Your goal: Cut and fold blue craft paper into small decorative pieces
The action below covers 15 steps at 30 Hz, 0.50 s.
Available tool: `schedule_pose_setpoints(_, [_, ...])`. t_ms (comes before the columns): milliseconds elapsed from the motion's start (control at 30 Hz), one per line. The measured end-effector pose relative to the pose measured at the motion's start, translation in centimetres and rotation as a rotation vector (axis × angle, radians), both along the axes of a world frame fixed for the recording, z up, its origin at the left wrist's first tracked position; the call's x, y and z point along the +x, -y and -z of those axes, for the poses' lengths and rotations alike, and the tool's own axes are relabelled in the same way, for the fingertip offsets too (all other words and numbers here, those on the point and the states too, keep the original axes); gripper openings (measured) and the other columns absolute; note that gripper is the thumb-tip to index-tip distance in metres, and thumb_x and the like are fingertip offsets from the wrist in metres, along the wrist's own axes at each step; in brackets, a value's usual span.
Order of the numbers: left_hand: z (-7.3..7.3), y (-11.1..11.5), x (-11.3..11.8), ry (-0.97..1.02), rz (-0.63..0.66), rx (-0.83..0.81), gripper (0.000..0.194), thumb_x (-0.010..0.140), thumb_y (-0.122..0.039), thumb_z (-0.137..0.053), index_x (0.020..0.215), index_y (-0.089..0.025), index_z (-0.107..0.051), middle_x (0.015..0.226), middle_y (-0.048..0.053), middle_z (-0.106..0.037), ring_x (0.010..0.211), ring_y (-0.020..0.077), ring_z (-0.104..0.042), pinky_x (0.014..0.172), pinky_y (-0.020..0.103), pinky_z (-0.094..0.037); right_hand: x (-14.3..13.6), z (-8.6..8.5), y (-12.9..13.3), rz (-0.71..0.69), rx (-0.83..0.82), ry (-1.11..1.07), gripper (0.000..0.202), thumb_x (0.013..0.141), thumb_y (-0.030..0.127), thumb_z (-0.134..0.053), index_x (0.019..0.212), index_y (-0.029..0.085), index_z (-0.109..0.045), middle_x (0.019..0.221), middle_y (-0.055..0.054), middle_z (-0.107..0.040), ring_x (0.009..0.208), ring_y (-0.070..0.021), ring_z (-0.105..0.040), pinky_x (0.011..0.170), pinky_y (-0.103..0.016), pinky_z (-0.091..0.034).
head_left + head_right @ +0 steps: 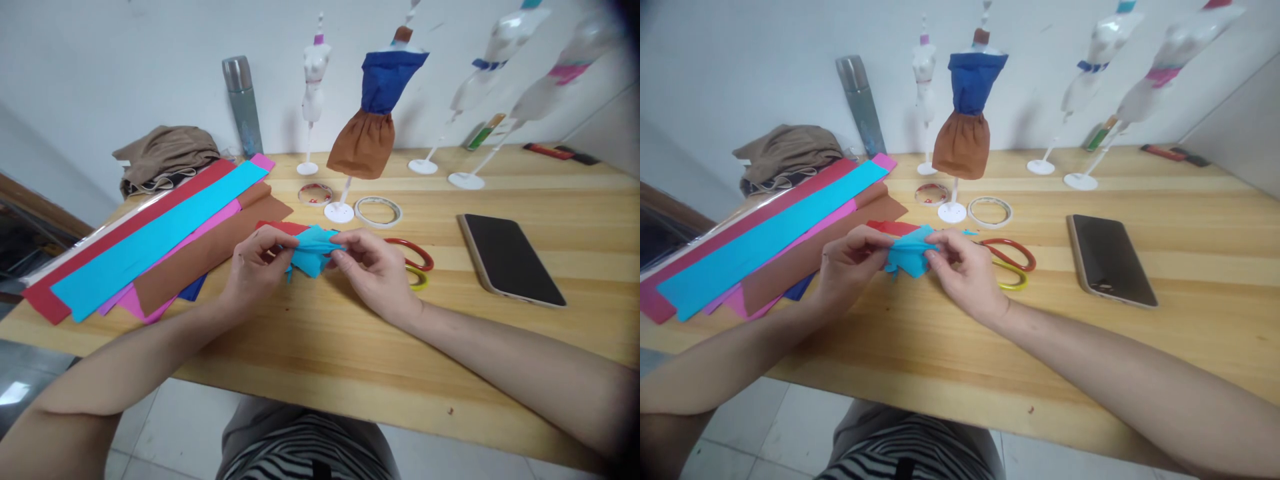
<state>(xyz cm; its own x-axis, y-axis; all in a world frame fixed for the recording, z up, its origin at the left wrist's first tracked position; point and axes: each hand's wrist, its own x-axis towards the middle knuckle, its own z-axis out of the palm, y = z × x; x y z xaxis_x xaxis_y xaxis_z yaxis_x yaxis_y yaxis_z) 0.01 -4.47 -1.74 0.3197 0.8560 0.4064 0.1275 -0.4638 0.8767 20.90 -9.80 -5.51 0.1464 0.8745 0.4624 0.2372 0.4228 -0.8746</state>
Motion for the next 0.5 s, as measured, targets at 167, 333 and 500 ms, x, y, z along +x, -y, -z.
schedule_pose_setpoints(167, [0.0, 0.1, 0.0, 0.007, -0.001, -0.019, 0.005, 0.085, -0.024, -0.077, 0.087, -0.023, -0.082, 0.086, 0.002, -0.075, 0.075, 0.0158, -0.069, 0.065, 0.028, -0.056, -0.1, -0.3, 0.0, -0.043, -0.08, -0.085, 0.018, 0.093, 0.04, -0.078, 0.102, 0.027, -0.071, 0.074, 0.002, -0.075, 0.064, -0.0188, -0.075, 0.062, -0.035, -0.063])
schedule_pose_setpoints(333, [-0.1, 0.1, 0.1, -0.012, -0.006, -0.03, 0.005, 0.085, -0.026, -0.078, 0.087, -0.023, -0.082, 0.086, 0.003, -0.076, 0.077, 0.0164, -0.069, 0.068, 0.029, -0.058, -0.4, -0.9, 0.0, -0.084, -0.113, -0.157, 0.026, 0.091, 0.047, -0.083, 0.091, 0.027, -0.065, 0.061, 0.005, -0.071, 0.052, -0.0157, -0.069, 0.053, -0.03, -0.058])
schedule_pose_setpoints(500, [-0.2, 0.2, 0.1, -0.026, -0.007, -0.029, 0.005, 0.085, -0.025, -0.077, 0.087, -0.023, -0.081, 0.087, 0.003, -0.077, 0.079, 0.017, -0.07, 0.069, 0.029, -0.058, -0.4, -1.1, 0.2, -0.129, -0.167, -0.221, 0.029, 0.088, 0.047, -0.087, 0.096, 0.028, -0.066, 0.066, 0.004, -0.075, 0.053, -0.0155, -0.071, 0.051, -0.028, -0.06])
